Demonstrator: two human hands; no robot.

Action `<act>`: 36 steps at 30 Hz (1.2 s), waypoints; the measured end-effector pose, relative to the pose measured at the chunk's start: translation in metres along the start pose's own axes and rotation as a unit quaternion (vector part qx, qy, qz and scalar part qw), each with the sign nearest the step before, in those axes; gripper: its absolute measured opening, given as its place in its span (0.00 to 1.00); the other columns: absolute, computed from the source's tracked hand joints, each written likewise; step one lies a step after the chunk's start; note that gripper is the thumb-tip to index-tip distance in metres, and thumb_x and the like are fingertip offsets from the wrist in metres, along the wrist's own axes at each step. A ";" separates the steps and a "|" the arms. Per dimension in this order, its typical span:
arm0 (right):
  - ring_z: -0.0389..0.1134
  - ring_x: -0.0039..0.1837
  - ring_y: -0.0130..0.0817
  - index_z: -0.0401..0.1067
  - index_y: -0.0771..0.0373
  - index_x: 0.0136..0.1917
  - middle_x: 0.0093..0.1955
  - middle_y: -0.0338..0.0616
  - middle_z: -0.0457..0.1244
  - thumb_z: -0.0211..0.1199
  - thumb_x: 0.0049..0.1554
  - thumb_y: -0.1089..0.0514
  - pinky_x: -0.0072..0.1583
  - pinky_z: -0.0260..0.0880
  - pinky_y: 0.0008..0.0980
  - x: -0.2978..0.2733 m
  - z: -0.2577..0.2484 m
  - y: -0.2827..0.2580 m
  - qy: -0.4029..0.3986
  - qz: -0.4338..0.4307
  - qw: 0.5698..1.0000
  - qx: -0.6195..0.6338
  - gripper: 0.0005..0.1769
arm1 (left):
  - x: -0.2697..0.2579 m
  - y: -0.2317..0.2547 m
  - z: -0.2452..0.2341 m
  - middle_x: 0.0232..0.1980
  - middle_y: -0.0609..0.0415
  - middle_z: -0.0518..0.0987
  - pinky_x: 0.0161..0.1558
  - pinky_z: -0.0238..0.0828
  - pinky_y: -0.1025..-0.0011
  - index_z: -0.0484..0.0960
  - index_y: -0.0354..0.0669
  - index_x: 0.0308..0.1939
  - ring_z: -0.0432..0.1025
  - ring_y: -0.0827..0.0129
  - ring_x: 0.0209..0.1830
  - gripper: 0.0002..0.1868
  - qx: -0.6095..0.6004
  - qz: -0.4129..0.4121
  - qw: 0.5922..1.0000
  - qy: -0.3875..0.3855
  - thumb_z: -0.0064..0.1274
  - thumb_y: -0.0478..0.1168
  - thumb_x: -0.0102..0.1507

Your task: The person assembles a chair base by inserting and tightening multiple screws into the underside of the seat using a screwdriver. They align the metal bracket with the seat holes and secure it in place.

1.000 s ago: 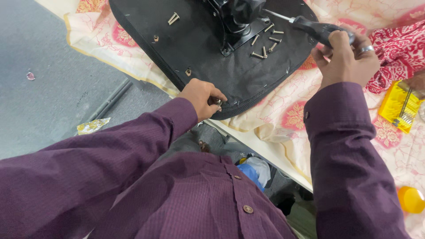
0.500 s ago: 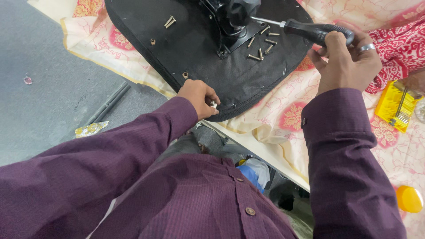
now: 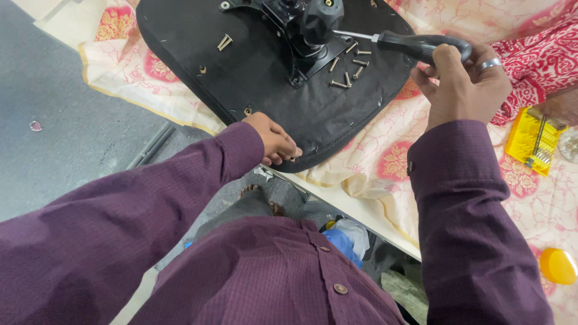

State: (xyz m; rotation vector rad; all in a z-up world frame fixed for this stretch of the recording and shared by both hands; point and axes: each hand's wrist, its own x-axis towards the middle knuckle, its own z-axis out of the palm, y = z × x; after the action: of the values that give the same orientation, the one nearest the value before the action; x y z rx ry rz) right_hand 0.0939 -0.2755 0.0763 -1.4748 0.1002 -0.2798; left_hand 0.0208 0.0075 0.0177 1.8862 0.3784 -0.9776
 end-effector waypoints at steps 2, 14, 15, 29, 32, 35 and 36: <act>0.69 0.42 0.26 0.74 0.73 0.55 0.44 0.44 0.68 0.63 0.61 0.69 0.49 0.83 0.36 -0.001 0.000 -0.001 -0.006 -0.002 1.000 -0.001 0.08 | 0.002 0.002 -0.002 0.38 0.57 0.88 0.37 0.78 0.77 0.90 0.44 0.42 0.78 0.77 0.31 0.13 -0.021 -0.026 0.999 -0.011 0.65 0.46 0.57; 0.69 0.41 0.26 0.74 0.67 0.50 0.43 0.41 0.67 0.65 0.63 0.68 0.48 0.82 0.36 -0.008 -0.004 -0.014 -0.044 0.006 0.999 -0.012 0.02 | 0.019 -0.002 0.006 0.36 0.55 0.88 0.27 0.71 0.81 0.89 0.40 0.39 0.76 0.78 0.27 0.14 -0.064 -0.090 0.993 -0.029 0.67 0.47 0.58; 0.69 0.41 0.26 0.74 0.67 0.51 0.43 0.41 0.67 0.64 0.63 0.68 0.48 0.81 0.36 -0.010 -0.004 -0.015 -0.048 0.007 0.999 -0.014 0.03 | 0.022 -0.004 0.006 0.36 0.54 0.88 0.27 0.72 0.81 0.89 0.39 0.39 0.77 0.77 0.27 0.14 -0.073 -0.086 0.993 -0.030 0.67 0.47 0.58; 0.62 0.47 0.20 0.70 0.63 0.64 0.46 0.34 0.59 0.61 0.67 0.53 0.53 0.81 0.31 -0.027 0.011 -0.048 -0.234 0.032 0.956 -0.175 0.16 | 0.029 -0.037 0.005 0.45 0.57 0.87 0.41 0.81 0.80 0.85 0.41 0.47 0.80 0.77 0.42 0.20 -0.240 -0.117 0.957 -0.111 0.62 0.52 0.60; 0.73 0.59 0.28 0.64 0.64 0.66 0.61 0.42 0.69 0.55 0.74 0.51 0.56 0.82 0.36 -0.030 0.012 -0.048 -0.270 0.028 0.952 -0.138 0.16 | 0.030 -0.035 0.004 0.48 0.54 0.88 0.42 0.82 0.78 0.84 0.39 0.49 0.81 0.75 0.43 0.22 -0.256 -0.126 0.951 -0.118 0.58 0.54 0.62; 0.74 0.62 0.31 0.63 0.63 0.67 0.61 0.44 0.69 0.50 0.74 0.52 0.58 0.83 0.40 -0.029 0.018 -0.047 -0.297 0.040 0.943 -0.143 0.14 | 0.032 -0.030 0.006 0.50 0.53 0.88 0.43 0.81 0.76 0.83 0.41 0.52 0.82 0.73 0.44 0.26 -0.243 -0.150 0.952 -0.112 0.51 0.59 0.65; 0.73 0.62 0.31 0.62 0.63 0.67 0.61 0.45 0.68 0.50 0.74 0.52 0.58 0.82 0.40 -0.030 0.020 -0.047 -0.301 0.044 0.942 -0.144 0.14 | 0.031 -0.030 0.005 0.49 0.52 0.88 0.43 0.81 0.75 0.83 0.41 0.53 0.82 0.72 0.44 0.28 -0.239 -0.145 0.954 -0.107 0.48 0.61 0.65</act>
State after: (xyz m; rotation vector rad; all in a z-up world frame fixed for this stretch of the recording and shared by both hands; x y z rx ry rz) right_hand 0.0642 -0.2524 0.1221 -1.7817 -0.2975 0.2779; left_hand 0.0201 0.0139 -0.0252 1.2955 0.7076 -1.1516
